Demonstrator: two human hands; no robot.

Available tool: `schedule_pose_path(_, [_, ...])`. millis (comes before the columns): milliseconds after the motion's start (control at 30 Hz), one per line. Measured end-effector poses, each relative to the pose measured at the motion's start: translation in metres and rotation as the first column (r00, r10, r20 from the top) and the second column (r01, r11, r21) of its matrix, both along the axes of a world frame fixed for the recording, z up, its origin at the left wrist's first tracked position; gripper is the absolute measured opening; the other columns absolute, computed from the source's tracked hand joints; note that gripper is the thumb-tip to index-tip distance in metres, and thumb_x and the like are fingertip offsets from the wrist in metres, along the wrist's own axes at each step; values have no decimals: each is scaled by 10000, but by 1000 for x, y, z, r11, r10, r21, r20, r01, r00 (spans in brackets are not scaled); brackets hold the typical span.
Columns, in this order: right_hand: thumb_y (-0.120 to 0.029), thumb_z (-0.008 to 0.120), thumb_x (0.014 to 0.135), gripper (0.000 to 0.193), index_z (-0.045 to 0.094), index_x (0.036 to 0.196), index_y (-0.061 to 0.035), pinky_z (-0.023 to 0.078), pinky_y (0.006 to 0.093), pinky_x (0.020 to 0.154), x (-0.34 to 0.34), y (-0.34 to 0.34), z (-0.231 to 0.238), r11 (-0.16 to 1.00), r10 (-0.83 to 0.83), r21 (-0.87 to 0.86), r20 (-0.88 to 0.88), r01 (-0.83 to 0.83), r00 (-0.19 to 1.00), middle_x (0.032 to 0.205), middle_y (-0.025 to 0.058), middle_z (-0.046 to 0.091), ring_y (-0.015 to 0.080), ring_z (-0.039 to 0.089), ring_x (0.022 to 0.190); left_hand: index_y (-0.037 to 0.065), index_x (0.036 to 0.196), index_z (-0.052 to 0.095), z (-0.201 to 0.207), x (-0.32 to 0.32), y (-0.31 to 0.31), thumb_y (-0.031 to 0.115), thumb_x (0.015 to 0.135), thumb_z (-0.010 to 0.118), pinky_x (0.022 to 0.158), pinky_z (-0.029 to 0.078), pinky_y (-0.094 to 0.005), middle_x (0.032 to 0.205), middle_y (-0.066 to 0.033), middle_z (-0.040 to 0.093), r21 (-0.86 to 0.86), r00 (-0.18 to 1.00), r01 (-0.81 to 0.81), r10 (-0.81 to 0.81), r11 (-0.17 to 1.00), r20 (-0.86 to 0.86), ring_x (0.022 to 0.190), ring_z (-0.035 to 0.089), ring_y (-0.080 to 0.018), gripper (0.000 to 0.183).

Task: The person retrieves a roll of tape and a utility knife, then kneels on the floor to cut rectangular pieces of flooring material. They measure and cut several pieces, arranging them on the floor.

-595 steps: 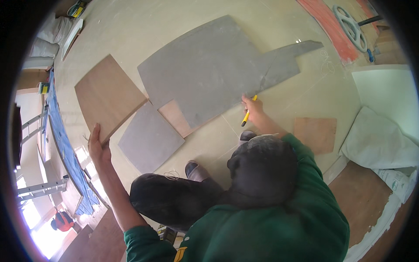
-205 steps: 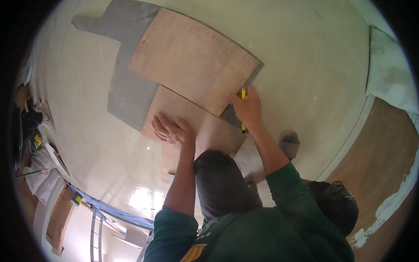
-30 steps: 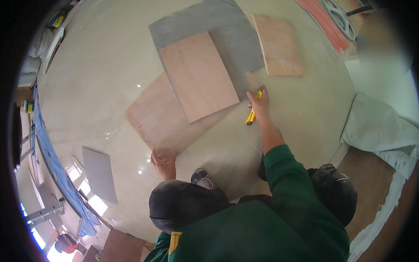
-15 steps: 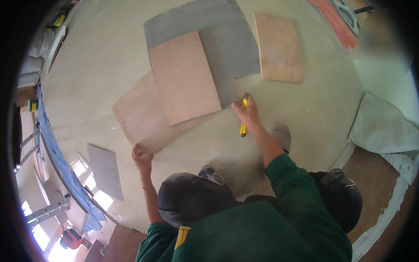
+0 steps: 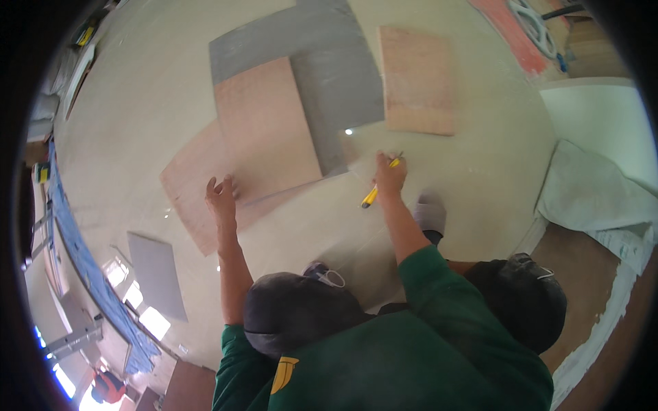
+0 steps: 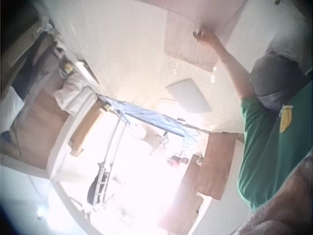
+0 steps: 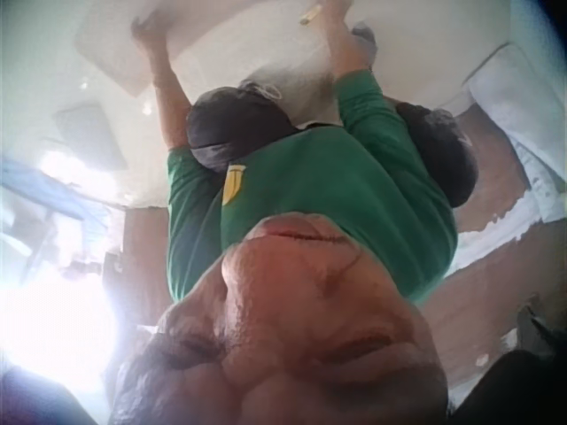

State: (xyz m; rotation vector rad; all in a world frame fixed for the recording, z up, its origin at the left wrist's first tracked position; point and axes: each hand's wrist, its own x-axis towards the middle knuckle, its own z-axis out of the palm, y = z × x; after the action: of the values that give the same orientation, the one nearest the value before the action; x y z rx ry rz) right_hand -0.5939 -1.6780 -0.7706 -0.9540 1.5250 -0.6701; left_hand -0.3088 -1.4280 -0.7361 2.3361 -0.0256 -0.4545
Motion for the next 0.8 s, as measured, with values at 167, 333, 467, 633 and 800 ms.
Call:
schedule_pose_path(167, [-256,709,926,207,576,935,-97,403,294,509,-18,-113,-6,893,-411,310,263,327,873,753,3,552,116,431,547,-33,1336,559,-20,-11,-16,464,772,775,914,490,-437,1084,-203,667,238,979,151,-178,959,96,1025,642,-344,782])
schedule_pose_path(333, [-99,699,899,126,596,898,-25,428,373,513,0,-140,-25,910,-322,351,269,218,908,684,41,518,172,504,585,-34,1310,574,-15,-17,-15,466,734,803,911,490,-442,1095,-209,658,251,990,133,-140,959,8,1030,638,-342,796])
schedule_pose_path(467, [-48,677,850,114,567,881,-48,438,370,520,-28,-223,-68,939,-321,245,368,242,873,696,56,521,189,513,577,-26,1286,592,-20,-26,-28,468,725,803,896,500,-444,1081,-206,670,206,982,185,-191,961,11,1033,646,-330,777])
schedule_pose_path(633, [-110,687,852,118,577,835,-71,440,350,499,16,-249,29,978,-156,-124,96,168,983,662,53,518,182,525,558,-8,1211,650,-8,-22,-13,426,755,785,868,515,-432,1021,-204,698,186,986,131,-148,974,78,996,670,-325,644])
schedule_pose_path(800, [-236,770,845,238,673,982,-66,438,296,459,-11,-152,37,831,551,246,-247,-498,797,788,21,610,110,526,577,-22,1068,702,-23,24,-8,382,812,732,848,514,-425,972,-194,709,32,991,112,-114,993,66,959,679,-319,479])
